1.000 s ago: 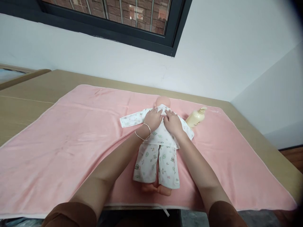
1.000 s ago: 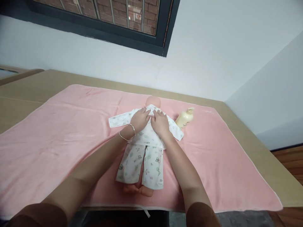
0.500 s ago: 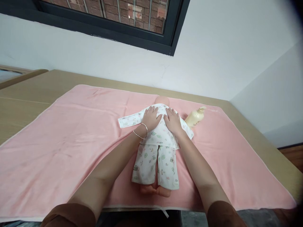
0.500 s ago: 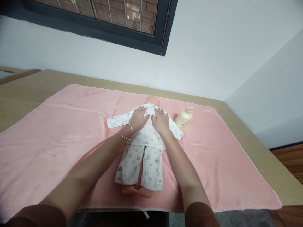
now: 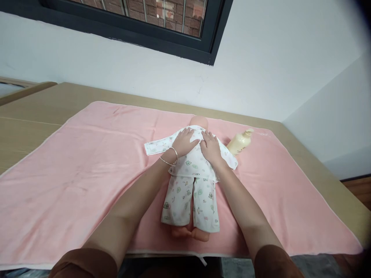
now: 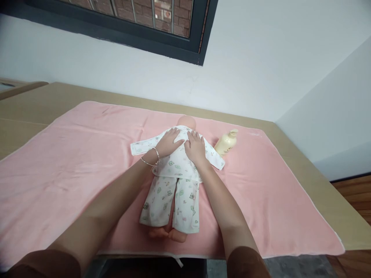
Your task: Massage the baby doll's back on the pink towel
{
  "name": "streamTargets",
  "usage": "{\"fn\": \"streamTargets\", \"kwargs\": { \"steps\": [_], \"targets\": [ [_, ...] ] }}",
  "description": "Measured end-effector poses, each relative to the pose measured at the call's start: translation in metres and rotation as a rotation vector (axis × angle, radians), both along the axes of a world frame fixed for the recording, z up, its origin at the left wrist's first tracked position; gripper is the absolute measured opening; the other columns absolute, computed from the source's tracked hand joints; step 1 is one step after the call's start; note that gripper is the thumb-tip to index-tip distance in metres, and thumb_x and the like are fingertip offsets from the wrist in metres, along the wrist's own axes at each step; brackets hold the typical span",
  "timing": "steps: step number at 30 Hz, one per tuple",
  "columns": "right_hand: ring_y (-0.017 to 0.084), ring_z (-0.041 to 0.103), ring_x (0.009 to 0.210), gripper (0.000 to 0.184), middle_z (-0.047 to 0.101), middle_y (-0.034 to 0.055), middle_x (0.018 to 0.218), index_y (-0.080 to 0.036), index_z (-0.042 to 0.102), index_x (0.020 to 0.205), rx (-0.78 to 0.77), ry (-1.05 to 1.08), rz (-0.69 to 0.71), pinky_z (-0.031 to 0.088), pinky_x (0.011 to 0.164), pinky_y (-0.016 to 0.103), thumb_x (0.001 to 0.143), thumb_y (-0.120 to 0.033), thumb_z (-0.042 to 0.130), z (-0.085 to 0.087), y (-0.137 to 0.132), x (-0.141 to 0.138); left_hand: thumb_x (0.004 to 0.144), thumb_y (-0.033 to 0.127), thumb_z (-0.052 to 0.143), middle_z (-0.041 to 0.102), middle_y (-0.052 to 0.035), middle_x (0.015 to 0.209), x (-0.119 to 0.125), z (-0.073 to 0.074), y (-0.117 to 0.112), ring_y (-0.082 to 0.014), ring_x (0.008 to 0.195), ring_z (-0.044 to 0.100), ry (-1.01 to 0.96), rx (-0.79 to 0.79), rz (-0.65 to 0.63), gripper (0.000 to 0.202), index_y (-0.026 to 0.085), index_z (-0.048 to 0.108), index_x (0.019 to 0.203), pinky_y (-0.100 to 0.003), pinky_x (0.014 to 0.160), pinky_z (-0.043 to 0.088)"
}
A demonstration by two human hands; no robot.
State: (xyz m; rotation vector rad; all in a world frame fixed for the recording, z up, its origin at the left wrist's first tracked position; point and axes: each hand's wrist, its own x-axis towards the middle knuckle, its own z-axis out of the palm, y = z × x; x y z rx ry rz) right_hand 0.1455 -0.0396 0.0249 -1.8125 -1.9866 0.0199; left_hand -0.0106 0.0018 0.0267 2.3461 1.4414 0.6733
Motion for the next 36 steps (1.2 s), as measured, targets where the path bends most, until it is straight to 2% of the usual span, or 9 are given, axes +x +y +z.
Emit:
{"fn": "streamTargets", "kwargs": {
  "steps": [3,8,11,16,20,24,27,32,36],
  "targets": [
    [0.030,0.031,0.149,0.055,0.039,0.0101,0.157,-0.014,0.044,0.149,-0.013,0.026,0.015,0.023,0.121,0.054,0.096,-0.023,0.033,0.000,0.001,0.000,0.098,0.046,0.040,0.039,-0.0160,0.158,0.001,0.002,-0.001,-0.0301,0.150,0.030,0.059,0.009,-0.025,0.061,0.010,0.041,0.147,-0.049,0.124,0.028],
    [0.025,0.049,0.137,0.041,0.062,0.0065,0.138,-0.022,0.069,0.121,0.074,0.038,-0.008,0.029,0.119,0.047,0.093,-0.019,0.039,0.009,-0.013,-0.012,0.098,0.026,0.038,0.063,-0.0155,0.128,0.006,0.015,-0.016,-0.0278,0.125,0.056,0.172,0.158,-0.092,0.038,0.013,0.065,0.121,-0.043,0.111,0.044],
    [0.023,0.054,0.133,0.038,0.067,0.0052,0.131,-0.024,0.071,0.114,0.092,0.062,-0.022,0.030,0.118,0.045,0.094,-0.021,0.040,0.009,-0.014,-0.014,0.096,0.027,0.043,0.066,-0.0128,0.123,0.003,0.019,-0.014,-0.0267,0.121,0.059,0.141,0.131,-0.108,0.034,0.016,0.069,0.114,-0.041,0.108,0.047],
    [0.026,0.037,0.146,0.048,0.047,0.0092,0.152,-0.019,0.054,0.141,0.017,0.126,-0.054,0.023,0.121,0.052,0.097,-0.030,0.039,0.000,0.000,-0.002,0.093,0.045,0.052,0.051,-0.0105,0.150,-0.010,0.014,0.004,-0.0264,0.143,0.043,0.038,-0.008,-0.118,0.055,0.018,0.052,0.142,-0.042,0.122,0.035],
    [0.029,0.028,0.150,0.053,0.036,0.0114,0.159,-0.016,0.044,0.149,-0.048,0.091,-0.038,0.017,0.121,0.059,0.099,-0.029,0.034,0.001,0.000,-0.003,0.095,0.042,0.050,0.047,-0.0116,0.153,-0.006,0.014,-0.001,-0.0269,0.147,0.038,0.084,-0.025,-0.096,0.055,0.018,0.049,0.144,-0.044,0.123,0.033],
    [0.029,0.046,0.139,0.045,0.056,0.0145,0.144,-0.015,0.060,0.133,0.023,0.009,-0.045,0.027,0.118,0.051,0.097,-0.022,0.035,0.011,-0.013,-0.013,0.096,0.023,0.044,0.060,-0.0135,0.139,0.005,0.020,-0.019,-0.0258,0.134,0.053,0.120,0.095,-0.071,0.037,0.017,0.062,0.128,-0.041,0.114,0.043],
    [0.027,0.054,0.132,0.040,0.062,0.0136,0.136,-0.018,0.067,0.122,0.052,-0.006,-0.061,0.031,0.116,0.048,0.096,-0.021,0.036,0.014,-0.017,-0.016,0.096,0.023,0.043,0.063,-0.0109,0.134,0.005,0.020,-0.019,-0.0243,0.129,0.057,0.100,0.081,-0.082,0.035,0.019,0.066,0.122,-0.038,0.112,0.045],
    [0.029,0.034,0.147,0.050,0.042,0.0115,0.156,-0.018,0.048,0.145,-0.021,0.063,-0.033,0.020,0.120,0.058,0.099,-0.030,0.034,0.004,-0.004,-0.005,0.096,0.046,0.046,0.044,-0.0109,0.156,-0.006,0.007,0.001,-0.0267,0.148,0.036,0.031,-0.003,-0.078,0.057,0.017,0.048,0.145,-0.043,0.124,0.031],
    [0.030,0.028,0.150,0.053,0.036,0.0111,0.159,-0.017,0.043,0.149,-0.053,0.062,-0.026,0.017,0.120,0.061,0.099,-0.030,0.032,0.003,-0.002,-0.005,0.098,0.046,0.039,0.034,-0.0151,0.161,0.001,0.001,-0.006,-0.0324,0.152,0.027,0.071,-0.014,-0.001,0.060,0.016,0.037,0.151,-0.054,0.124,0.026]
  ]
}}
